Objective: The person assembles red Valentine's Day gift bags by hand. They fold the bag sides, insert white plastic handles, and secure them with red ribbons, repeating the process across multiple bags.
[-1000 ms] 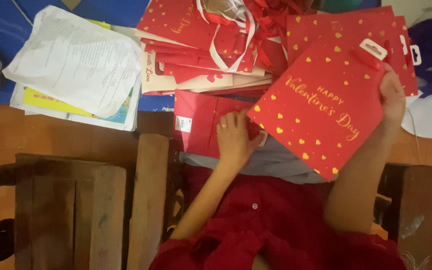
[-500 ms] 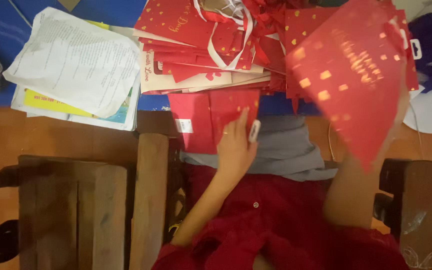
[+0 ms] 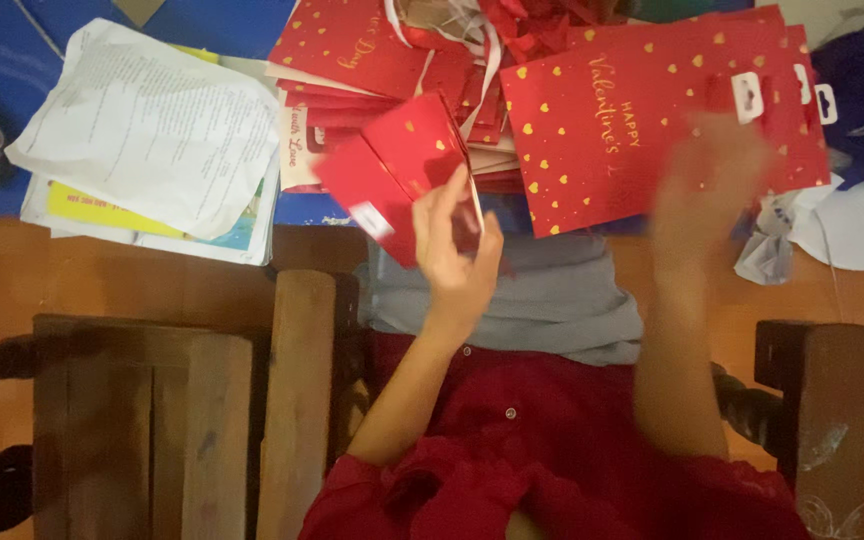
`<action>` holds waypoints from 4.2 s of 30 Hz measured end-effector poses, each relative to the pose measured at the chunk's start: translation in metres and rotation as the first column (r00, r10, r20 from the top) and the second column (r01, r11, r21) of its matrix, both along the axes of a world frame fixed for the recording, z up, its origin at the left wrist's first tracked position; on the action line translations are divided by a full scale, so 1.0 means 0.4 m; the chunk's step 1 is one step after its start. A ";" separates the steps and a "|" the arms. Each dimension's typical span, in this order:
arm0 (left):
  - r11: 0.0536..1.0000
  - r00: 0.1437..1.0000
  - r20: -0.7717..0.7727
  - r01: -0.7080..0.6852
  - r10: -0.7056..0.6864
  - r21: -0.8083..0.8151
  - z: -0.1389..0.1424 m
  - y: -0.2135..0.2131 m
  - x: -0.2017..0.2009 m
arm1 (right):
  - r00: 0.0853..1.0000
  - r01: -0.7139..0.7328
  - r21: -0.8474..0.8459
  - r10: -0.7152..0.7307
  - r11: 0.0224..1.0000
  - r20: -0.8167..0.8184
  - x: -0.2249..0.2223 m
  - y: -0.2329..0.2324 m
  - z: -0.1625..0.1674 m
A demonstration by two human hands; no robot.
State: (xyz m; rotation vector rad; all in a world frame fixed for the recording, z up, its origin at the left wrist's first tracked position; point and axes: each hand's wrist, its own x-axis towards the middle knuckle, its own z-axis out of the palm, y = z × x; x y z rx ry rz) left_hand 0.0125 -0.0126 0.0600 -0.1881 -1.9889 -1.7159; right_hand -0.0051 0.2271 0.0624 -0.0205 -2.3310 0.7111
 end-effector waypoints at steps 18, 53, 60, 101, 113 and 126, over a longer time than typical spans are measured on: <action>0.997 0.990 -0.119 0.073 -0.076 -0.030 -0.030 -0.008 -0.061 | 0.974 -0.182 0.232 0.143 0.956 0.178 -0.059 -0.132 0.020; 0.842 0.767 0.359 0.439 -0.533 0.313 -0.150 -0.030 -0.118 | 0.898 -0.427 -0.100 0.434 0.899 0.067 -0.041 -0.235 0.064; 0.771 0.696 0.373 0.424 -0.613 0.475 -0.155 -0.027 -0.111 | 0.904 -0.389 -0.639 0.410 0.663 -0.125 0.019 -0.173 0.157; 0.816 0.809 0.338 0.272 -0.481 0.510 -0.218 -0.008 -0.104 | 0.831 -0.376 -0.154 0.406 0.914 0.379 -0.021 -0.173 -0.024; 0.929 0.883 0.371 0.160 -0.286 0.334 -0.251 0.012 -0.089 | 0.799 -0.378 -0.198 0.427 0.904 0.423 -0.029 -0.161 -0.028; 0.929 0.853 0.373 0.314 -0.366 0.195 -0.154 0.005 -0.079 | 0.779 -0.344 -0.273 0.435 0.899 0.451 -0.033 -0.149 -0.045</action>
